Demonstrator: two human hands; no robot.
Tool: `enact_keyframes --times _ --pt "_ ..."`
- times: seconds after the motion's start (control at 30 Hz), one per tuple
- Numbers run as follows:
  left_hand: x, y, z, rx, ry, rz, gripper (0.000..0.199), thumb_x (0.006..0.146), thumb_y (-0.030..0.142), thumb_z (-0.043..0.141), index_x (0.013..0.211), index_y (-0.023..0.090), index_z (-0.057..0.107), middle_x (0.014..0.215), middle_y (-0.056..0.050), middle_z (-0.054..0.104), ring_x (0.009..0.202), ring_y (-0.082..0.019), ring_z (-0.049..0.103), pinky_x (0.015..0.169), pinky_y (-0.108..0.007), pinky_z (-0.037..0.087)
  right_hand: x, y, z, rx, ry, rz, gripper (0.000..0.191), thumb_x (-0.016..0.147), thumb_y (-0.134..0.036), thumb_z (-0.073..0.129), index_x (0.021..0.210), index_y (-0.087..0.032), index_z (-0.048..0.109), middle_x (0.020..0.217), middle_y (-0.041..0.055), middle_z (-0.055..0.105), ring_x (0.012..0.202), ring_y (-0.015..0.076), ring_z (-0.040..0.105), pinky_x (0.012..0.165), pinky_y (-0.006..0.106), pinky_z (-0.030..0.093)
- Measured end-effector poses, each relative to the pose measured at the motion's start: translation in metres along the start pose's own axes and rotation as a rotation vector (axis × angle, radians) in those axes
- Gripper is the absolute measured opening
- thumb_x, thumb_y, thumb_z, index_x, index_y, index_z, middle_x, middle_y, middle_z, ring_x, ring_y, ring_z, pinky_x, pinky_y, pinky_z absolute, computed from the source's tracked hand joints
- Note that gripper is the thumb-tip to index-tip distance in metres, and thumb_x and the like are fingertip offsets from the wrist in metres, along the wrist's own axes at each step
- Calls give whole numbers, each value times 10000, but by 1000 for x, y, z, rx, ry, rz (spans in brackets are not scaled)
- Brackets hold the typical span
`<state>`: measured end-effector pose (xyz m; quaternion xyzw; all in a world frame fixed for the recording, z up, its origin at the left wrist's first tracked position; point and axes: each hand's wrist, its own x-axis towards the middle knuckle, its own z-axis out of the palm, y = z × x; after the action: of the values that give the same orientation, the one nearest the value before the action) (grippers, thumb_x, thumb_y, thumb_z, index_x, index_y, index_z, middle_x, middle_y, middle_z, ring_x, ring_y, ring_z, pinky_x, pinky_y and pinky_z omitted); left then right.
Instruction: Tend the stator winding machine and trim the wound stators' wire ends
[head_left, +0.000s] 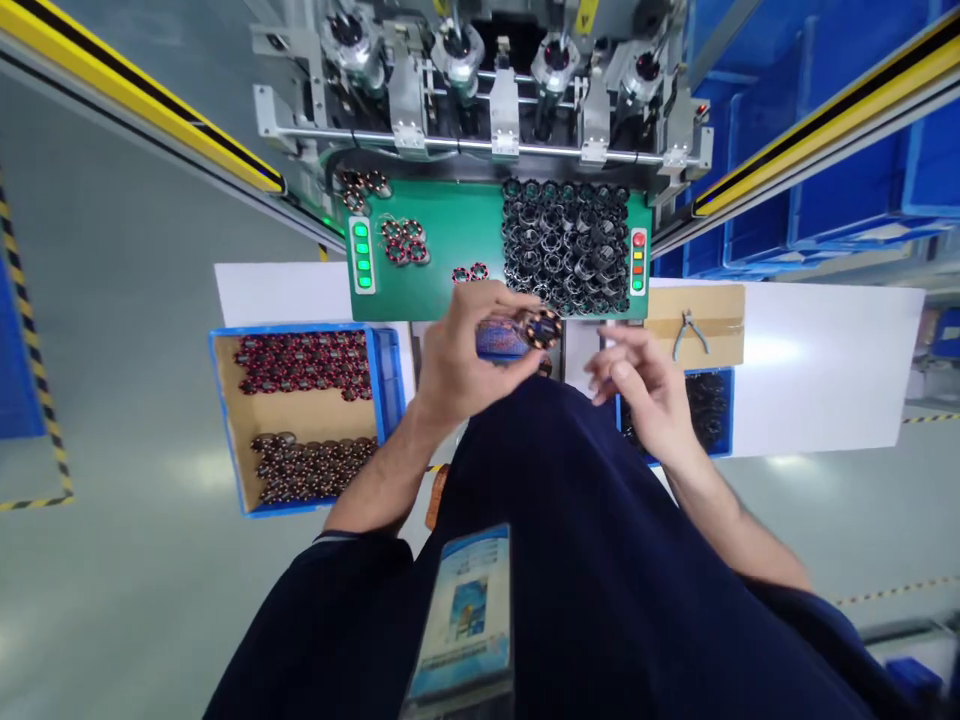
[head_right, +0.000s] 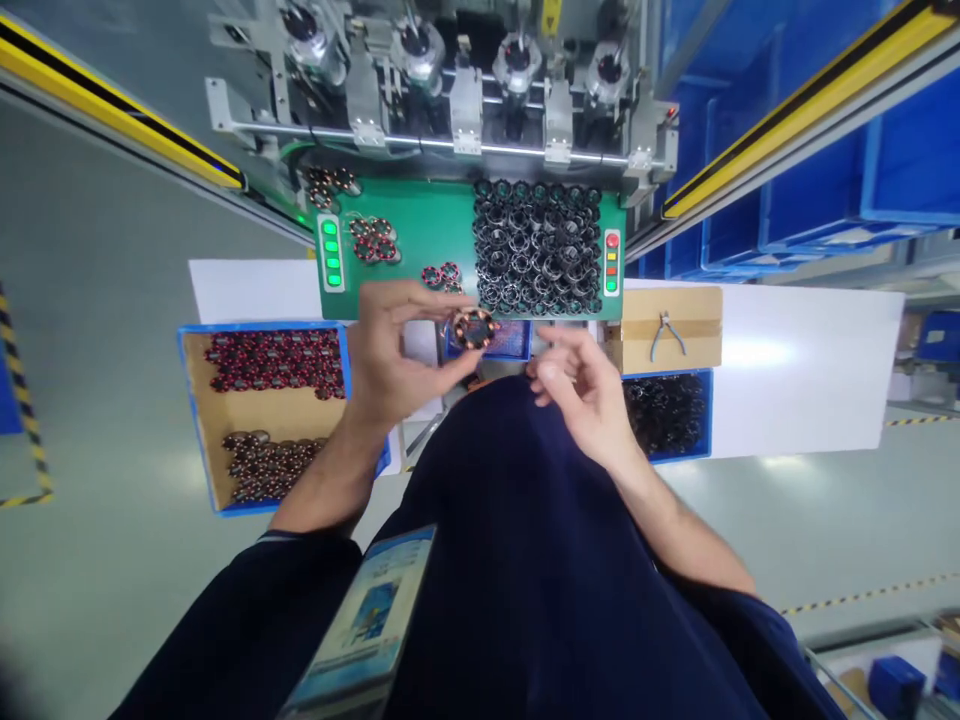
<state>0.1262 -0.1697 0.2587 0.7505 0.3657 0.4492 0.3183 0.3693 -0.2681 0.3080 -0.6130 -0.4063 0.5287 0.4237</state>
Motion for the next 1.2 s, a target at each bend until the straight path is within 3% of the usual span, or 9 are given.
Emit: enact_keyframes --times 0.07,0.17,0.37,0.47,0.57,0.73,0.9,1.07,1.2 --pt "-4 37 -7 11 28 80 546 1000 238 905 1459 322 622 1352 -45 819 1190 -226 862 1018 -387 755 9 -21 13 58 -116 -78 717 987 -726 864 1529 -306 652 1176 49 830 975 215 800 811 344 690" --pt "-6 63 -13 38 38 123 522 968 288 945 1428 336 703 1298 -51 862 1180 -267 872 1037 -458 760 12 -45 21 96 -298 -143 660 985 -619 921 1515 -313 675 1156 31 853 975 203 822 879 335 703" --pt "-11 70 -30 -87 68 214 516 996 377 983 1437 387 715 1366 3 875 1237 -226 871 1043 -392 757 10 -64 15 165 -449 -121 442 999 -415 953 1387 -302 777 1000 -15 858 807 157 805 757 289 694" --pt "-10 74 -51 93 86 356 344 1031 382 952 1333 447 801 1402 57 862 1202 -194 873 969 -349 764 10 -69 13 155 -507 -106 375 1015 -411 941 1345 -289 810 933 -20 843 727 144 779 702 286 683" --pt "-7 76 -68 219 36 396 230 1052 385 918 1209 540 855 1234 109 888 1073 -218 885 910 -408 768 10 -74 14 151 -550 -104 306 1012 -369 947 1278 -270 833 909 -21 843 715 124 773 689 259 675" --pt "-5 82 -81 88 -88 231 119 1060 453 906 1145 531 879 983 102 853 923 -222 851 969 -463 736 9 -70 17 164 -526 -124 266 1009 -380 949 1219 -262 835 894 -29 835 713 108 765 683 236 677" --pt "-23 73 -65 401 39 500 225 1001 286 964 1136 448 886 949 109 875 943 -227 816 839 -431 641 6 -61 11 214 -282 -197 418 989 -500 956 1320 -303 794 1057 -10 868 844 157 839 753 284 737" --pt "-44 37 -20 214 -149 87 106 1053 216 887 1032 317 864 1064 47 896 1107 -242 804 987 -450 624 -1 -56 6 189 -186 -274 481 985 -555 946 1369 -324 771 1076 8 875 875 209 865 773 357 759" --pt "-31 48 -17 -123 22 -90 116 1030 309 939 1129 327 883 1119 16 873 1080 -212 811 1029 -420 632 -7 -54 12 140 -158 -315 468 952 -534 985 1336 -353 787 1076 8 882 991 249 889 859 396 765"
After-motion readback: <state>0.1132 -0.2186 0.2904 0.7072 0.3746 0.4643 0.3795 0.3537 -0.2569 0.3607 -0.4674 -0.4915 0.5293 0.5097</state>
